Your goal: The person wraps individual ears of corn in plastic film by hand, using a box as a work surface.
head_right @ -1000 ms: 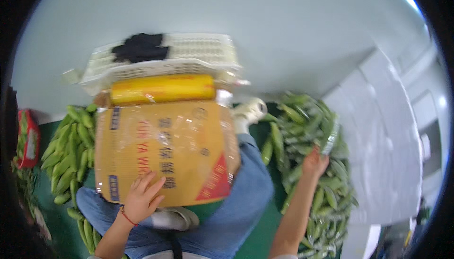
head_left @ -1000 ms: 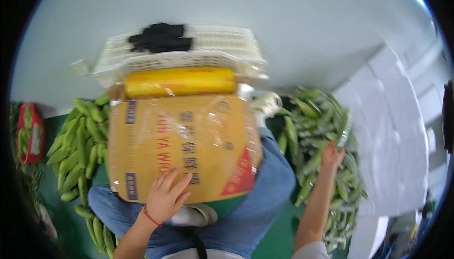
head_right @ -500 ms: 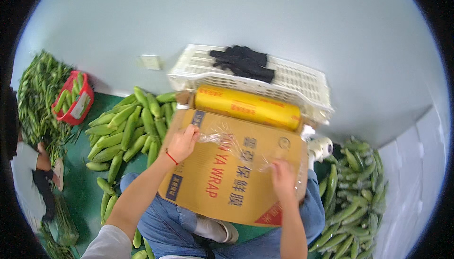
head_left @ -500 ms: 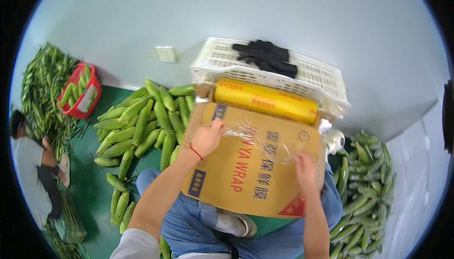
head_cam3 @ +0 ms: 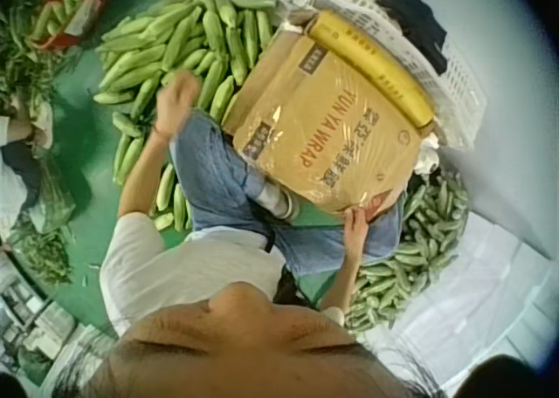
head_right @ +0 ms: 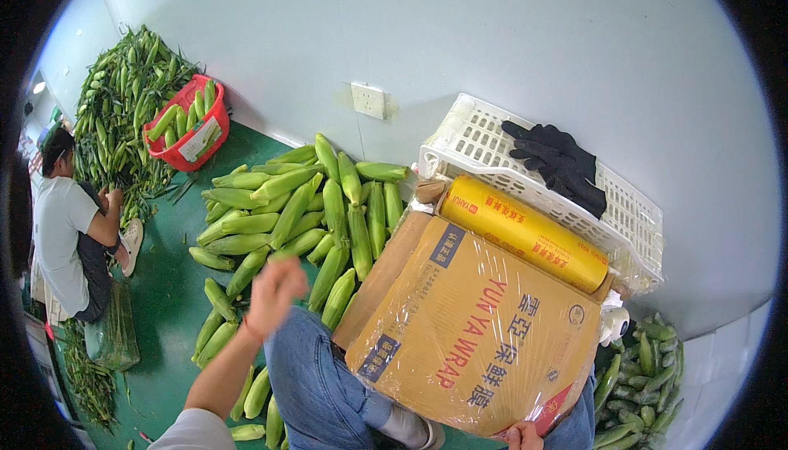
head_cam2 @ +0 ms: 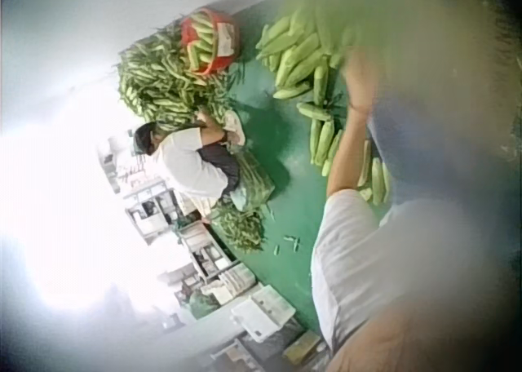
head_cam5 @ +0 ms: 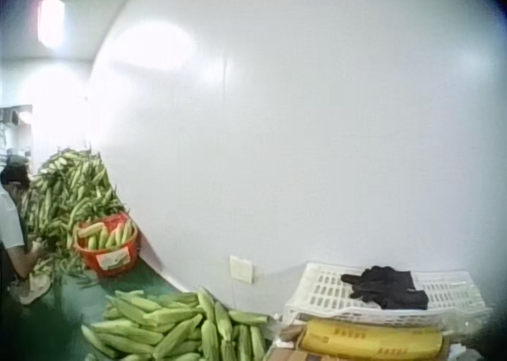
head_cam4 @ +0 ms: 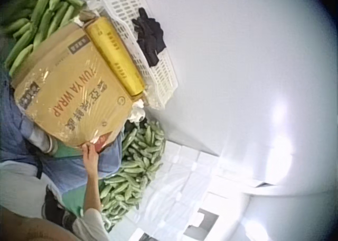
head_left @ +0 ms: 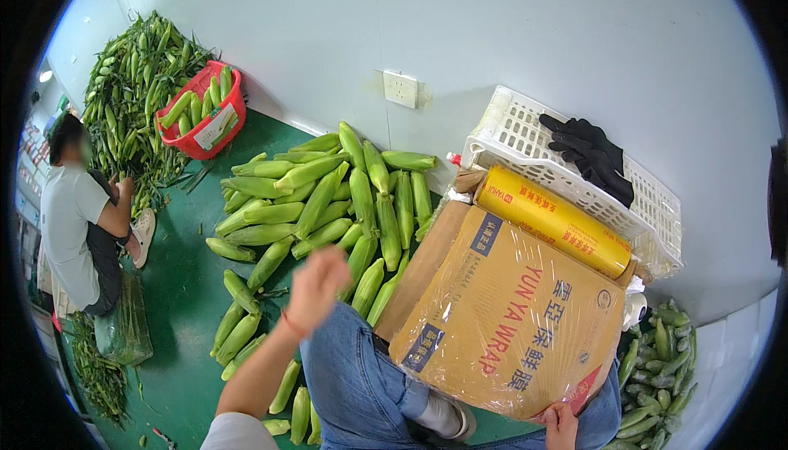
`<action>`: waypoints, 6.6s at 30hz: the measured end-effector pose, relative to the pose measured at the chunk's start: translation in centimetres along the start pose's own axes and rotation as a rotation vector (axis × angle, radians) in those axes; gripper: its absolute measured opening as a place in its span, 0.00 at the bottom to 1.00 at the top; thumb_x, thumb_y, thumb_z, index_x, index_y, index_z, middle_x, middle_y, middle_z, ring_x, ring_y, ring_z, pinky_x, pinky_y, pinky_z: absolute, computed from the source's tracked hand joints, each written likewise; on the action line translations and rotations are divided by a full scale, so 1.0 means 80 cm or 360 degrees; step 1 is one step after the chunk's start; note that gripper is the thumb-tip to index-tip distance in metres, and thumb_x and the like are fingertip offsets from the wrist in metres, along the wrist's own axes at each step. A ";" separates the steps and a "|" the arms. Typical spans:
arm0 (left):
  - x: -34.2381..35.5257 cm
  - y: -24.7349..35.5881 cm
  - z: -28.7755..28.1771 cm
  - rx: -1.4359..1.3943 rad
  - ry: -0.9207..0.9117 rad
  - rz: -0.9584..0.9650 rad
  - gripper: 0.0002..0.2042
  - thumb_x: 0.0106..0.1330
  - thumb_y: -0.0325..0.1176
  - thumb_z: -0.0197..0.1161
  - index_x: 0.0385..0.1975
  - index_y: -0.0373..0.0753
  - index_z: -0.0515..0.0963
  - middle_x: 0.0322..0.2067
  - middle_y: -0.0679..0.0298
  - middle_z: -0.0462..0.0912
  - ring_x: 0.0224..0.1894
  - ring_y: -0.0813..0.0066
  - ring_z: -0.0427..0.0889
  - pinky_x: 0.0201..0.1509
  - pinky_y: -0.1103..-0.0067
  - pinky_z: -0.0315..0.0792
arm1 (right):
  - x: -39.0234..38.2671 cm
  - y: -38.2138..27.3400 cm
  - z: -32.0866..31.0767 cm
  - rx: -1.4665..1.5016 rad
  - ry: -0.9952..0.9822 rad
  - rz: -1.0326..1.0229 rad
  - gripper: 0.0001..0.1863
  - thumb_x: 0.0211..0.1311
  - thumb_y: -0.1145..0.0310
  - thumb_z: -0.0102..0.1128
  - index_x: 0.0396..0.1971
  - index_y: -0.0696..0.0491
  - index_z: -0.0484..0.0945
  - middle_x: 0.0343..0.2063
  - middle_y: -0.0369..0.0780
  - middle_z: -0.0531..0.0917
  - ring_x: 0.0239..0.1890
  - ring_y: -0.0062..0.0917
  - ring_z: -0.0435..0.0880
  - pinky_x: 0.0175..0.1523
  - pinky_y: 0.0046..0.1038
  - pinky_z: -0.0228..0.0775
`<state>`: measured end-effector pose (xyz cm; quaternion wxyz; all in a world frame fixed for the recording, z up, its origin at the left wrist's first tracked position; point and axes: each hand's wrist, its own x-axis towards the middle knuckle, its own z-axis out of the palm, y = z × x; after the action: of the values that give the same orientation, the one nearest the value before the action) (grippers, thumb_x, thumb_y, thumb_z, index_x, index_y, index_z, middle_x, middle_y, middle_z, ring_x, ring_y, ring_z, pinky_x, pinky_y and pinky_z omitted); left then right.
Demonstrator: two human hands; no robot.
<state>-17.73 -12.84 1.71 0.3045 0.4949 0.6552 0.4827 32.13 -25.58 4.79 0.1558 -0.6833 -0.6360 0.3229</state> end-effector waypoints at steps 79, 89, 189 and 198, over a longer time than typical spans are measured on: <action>0.045 0.128 0.295 0.1274 -0.0569 0.1321 0.25 0.62 0.44 0.58 0.55 0.34 0.70 0.52 0.50 0.70 0.55 0.52 0.71 0.60 0.64 0.67 | 0.169 -0.102 0.024 -0.1028 0.0376 -0.1320 0.41 0.43 0.47 0.69 0.57 0.51 0.68 0.52 0.42 0.71 0.56 0.34 0.69 0.63 0.44 0.58; 0.095 0.126 0.344 0.1782 -0.1347 0.1195 0.30 0.58 0.42 0.64 0.53 0.26 0.68 0.55 0.45 0.71 0.56 0.56 0.75 0.53 0.71 0.74 | 0.209 -0.141 0.005 -0.0989 -0.0389 -0.1023 0.33 0.46 0.41 0.64 0.46 0.52 0.73 0.29 0.46 0.81 0.33 0.38 0.83 0.38 0.39 0.75; 0.087 -0.273 0.088 0.1268 -0.0904 -0.1343 0.39 0.42 0.53 0.71 0.53 0.33 0.73 0.53 0.51 0.77 0.55 0.58 0.77 0.56 0.70 0.72 | 0.054 0.012 -0.002 -0.0068 -0.0282 -0.0061 0.11 0.69 0.67 0.46 0.43 0.58 0.70 0.35 0.48 0.75 0.35 0.38 0.77 0.38 0.34 0.71; 0.076 0.038 0.047 0.0560 -0.0449 0.0395 0.35 0.45 0.37 0.72 0.57 0.37 0.70 0.44 0.50 0.74 0.47 0.53 0.75 0.50 0.67 0.72 | 0.042 0.036 0.014 0.0164 -0.0052 0.0044 0.07 0.67 0.70 0.50 0.34 0.59 0.70 0.24 0.43 0.78 0.27 0.30 0.80 0.34 0.30 0.70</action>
<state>-15.36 -5.71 3.75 0.2404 0.6793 0.6144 0.3212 33.56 -22.97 1.33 0.1760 -0.6777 -0.6115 0.3684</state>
